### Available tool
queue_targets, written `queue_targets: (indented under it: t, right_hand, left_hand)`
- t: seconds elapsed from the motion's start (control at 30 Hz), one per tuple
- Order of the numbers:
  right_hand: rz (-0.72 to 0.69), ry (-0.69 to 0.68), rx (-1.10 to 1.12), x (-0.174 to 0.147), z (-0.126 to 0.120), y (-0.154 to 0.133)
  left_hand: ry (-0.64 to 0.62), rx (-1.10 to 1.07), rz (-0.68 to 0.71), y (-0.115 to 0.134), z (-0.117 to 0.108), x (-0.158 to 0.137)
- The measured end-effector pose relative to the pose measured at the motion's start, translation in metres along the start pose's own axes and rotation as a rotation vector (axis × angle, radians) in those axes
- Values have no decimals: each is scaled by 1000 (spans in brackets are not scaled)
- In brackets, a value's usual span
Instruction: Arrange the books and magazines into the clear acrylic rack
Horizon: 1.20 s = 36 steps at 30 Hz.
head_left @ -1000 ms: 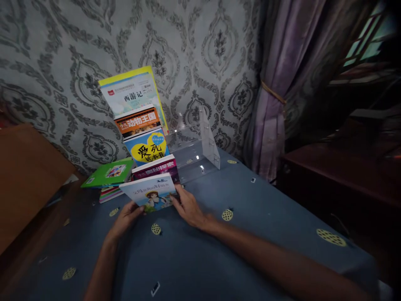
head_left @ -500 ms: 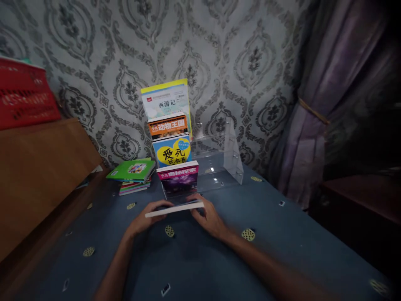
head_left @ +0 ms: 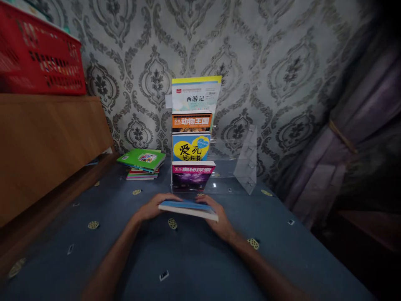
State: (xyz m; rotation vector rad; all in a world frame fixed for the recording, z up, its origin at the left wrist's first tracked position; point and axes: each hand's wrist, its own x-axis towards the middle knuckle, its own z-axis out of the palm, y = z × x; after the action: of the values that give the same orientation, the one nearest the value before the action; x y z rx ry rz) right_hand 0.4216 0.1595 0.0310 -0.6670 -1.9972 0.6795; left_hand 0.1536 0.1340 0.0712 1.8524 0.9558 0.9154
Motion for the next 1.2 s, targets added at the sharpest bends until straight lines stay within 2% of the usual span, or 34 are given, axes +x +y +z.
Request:
queue_targets:
  t: [0.1,0.23,0.33,0.47,0.6,0.73,1.07,1.2]
  right_hand:
    - [21,5,-34,2,0,-3]
    - [99,129,-68,10,0,-1]
    - [142,232,-79,22,-6,5]
    - [131,324,-31,44,-20,7]
    - [54,320,56,64,-30,2]
    - [-4,337,41,78,-33,2]
    - [22,273,-112,88,-34,13]
    - [46,245,-200,85,-35,22]
  left_hand:
    - [70,-35,-20,-5,4,0]
    - [224,-105,-31,-8,13,11]
    - [294,-149,1,0,14,27]
    - [341,-87,104,21,5,49]
    - [383,-33,177,35,-5,64]
    - [397,17,205,36,-10,73]
    - [474,108,193,5,-11,81]
    - [516,276,166,-4,-10,79]
